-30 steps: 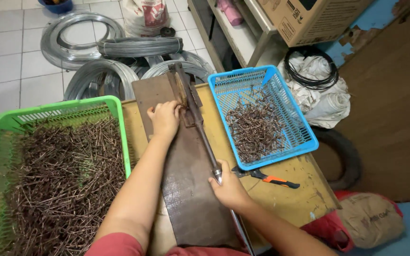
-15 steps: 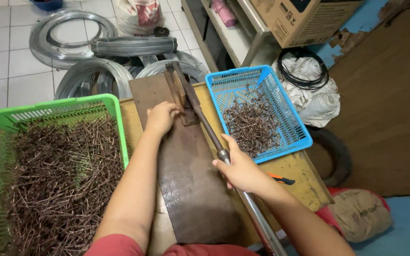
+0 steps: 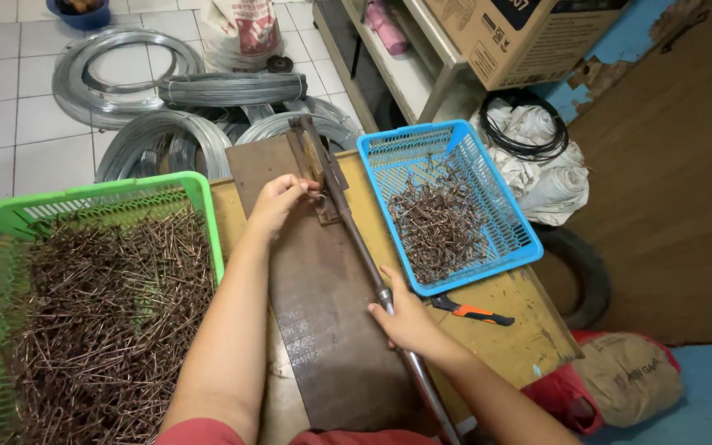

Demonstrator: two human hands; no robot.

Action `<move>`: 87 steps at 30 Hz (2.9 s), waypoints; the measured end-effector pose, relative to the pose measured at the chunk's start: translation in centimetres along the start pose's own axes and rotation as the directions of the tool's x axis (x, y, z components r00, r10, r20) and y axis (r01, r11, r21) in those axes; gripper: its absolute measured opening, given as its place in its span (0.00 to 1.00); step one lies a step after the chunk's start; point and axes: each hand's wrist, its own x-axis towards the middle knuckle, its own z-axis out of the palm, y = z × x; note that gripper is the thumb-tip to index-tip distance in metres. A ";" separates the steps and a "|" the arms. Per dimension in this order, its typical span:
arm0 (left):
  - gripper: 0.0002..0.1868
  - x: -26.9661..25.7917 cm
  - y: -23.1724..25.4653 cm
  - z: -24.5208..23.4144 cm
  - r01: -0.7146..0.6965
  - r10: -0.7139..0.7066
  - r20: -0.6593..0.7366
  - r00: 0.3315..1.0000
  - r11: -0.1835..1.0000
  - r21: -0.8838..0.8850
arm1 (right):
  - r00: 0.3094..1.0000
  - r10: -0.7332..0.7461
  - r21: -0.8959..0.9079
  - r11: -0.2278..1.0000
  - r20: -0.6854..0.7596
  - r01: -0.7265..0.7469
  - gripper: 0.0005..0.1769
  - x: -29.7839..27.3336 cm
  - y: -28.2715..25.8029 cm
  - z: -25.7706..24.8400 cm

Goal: Cutting metal wires to length using a manual jig and lever

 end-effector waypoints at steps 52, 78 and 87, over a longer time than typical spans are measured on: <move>0.21 -14.0 3.0 4.8 -0.505 0.165 0.501 0.850 0.529 0.682 | 0.985 -0.129 -0.012 0.992 -0.119 0.128 0.29 2.9 4.8 3.3; 0.16 -19.7 7.5 -13.3 0.536 -0.134 -0.540 0.831 -0.071 0.841 | 0.985 -0.072 -0.018 0.997 -0.159 0.070 0.26 4.8 7.0 3.8; 0.11 -20.9 9.6 -12.4 0.464 0.153 -0.538 0.829 0.349 0.814 | 0.986 -0.068 0.027 0.997 -0.154 0.073 0.24 3.9 5.8 3.8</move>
